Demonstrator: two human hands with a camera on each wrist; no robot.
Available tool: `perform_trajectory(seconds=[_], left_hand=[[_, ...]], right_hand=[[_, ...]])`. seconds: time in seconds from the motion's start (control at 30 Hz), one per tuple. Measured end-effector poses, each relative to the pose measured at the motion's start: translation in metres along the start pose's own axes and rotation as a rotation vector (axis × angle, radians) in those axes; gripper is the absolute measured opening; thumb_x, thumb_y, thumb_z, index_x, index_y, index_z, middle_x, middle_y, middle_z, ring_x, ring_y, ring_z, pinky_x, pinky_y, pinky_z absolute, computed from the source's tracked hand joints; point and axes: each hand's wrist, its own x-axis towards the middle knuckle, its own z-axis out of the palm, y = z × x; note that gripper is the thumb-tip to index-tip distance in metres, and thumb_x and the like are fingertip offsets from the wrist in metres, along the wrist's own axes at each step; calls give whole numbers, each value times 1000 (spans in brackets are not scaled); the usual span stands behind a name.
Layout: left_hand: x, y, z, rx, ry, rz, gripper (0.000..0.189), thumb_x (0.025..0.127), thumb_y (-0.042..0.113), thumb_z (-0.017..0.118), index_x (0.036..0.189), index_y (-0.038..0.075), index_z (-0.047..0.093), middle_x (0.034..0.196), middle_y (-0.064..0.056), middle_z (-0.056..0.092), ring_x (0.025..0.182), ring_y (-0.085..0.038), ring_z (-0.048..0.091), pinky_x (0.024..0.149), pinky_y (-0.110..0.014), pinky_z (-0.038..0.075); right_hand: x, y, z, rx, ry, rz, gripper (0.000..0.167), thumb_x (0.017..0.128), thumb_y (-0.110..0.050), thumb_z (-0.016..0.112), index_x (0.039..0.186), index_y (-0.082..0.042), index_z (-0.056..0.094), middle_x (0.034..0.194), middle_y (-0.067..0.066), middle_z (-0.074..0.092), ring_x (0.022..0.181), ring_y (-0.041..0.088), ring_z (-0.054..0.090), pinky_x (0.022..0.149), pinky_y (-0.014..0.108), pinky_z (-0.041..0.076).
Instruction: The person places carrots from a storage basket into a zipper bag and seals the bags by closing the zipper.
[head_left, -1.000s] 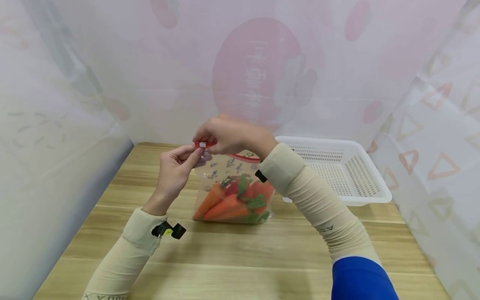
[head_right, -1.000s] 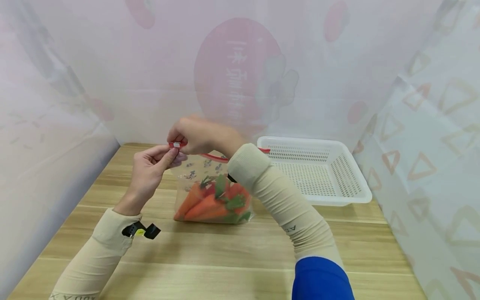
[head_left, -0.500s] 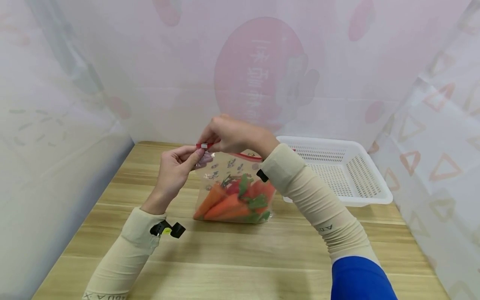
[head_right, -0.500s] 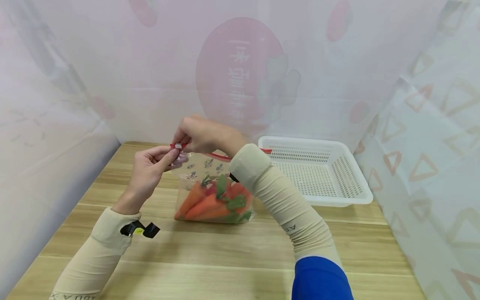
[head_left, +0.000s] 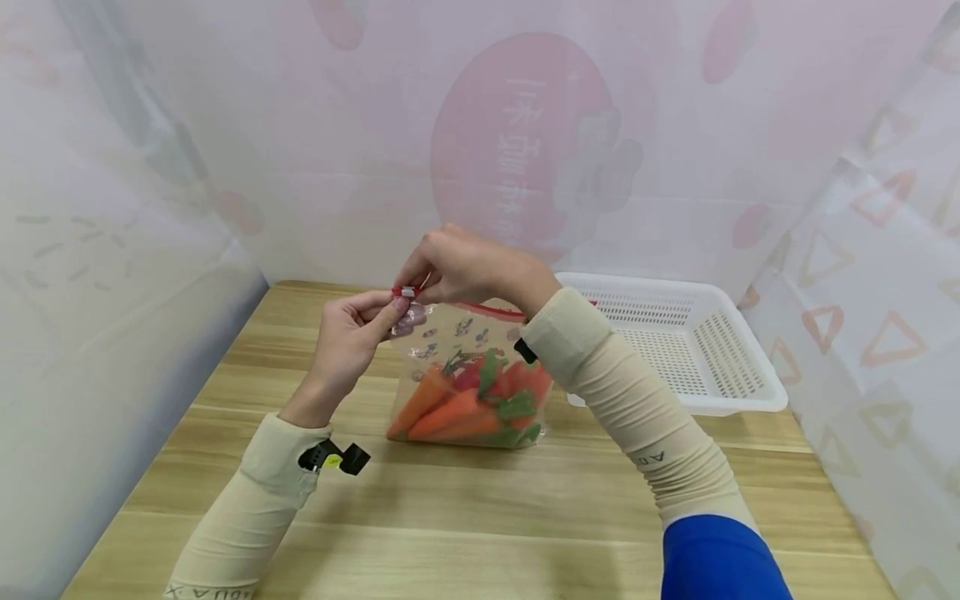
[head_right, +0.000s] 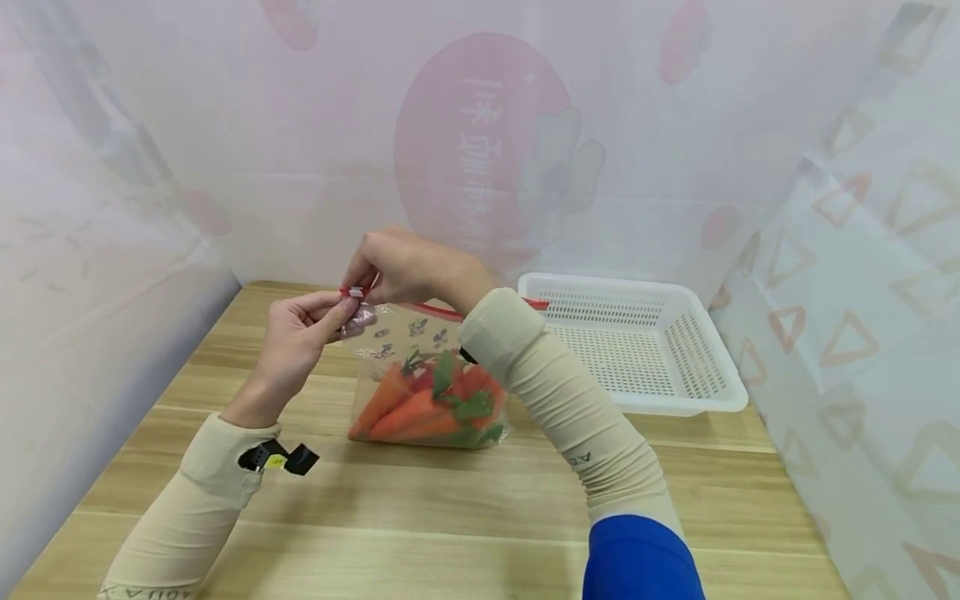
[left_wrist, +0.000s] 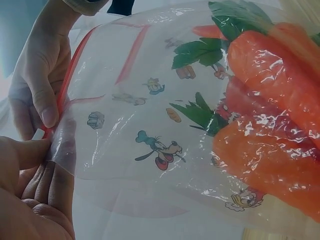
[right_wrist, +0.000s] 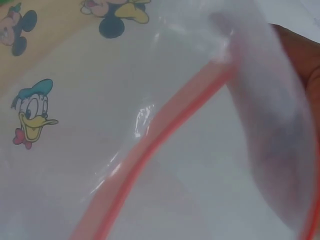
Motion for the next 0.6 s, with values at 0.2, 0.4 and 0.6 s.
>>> perform_trajectory(seconds=[0.2, 0.4, 0.6], left_hand=[[-1, 2, 2, 15, -3, -20, 22, 103, 10, 67, 115, -6, 76, 95, 1, 83, 87, -9, 81, 79, -27, 65], [-1, 5, 3, 49, -11, -20, 29, 103, 11, 68, 118, -13, 73, 95, 3, 83, 88, -8, 81, 80, -26, 65], [-1, 5, 2, 36, -15, -51, 30, 103, 11, 68, 119, -14, 72, 93, 1, 83, 88, -9, 81, 80, -26, 64]], right_hand=[[-1, -1, -1, -39, 29, -10, 25, 95, -4, 76, 118, -12, 82, 112, 1, 82, 101, 8, 77, 88, 19, 61], [0, -6, -5, -73, 21, 0, 24, 94, -1, 75, 113, -13, 84, 106, -1, 82, 94, 7, 77, 84, 20, 61], [1, -10, -8, -111, -11, 12, 16, 95, -7, 77, 107, -15, 85, 102, -3, 82, 92, 7, 76, 83, 21, 61]])
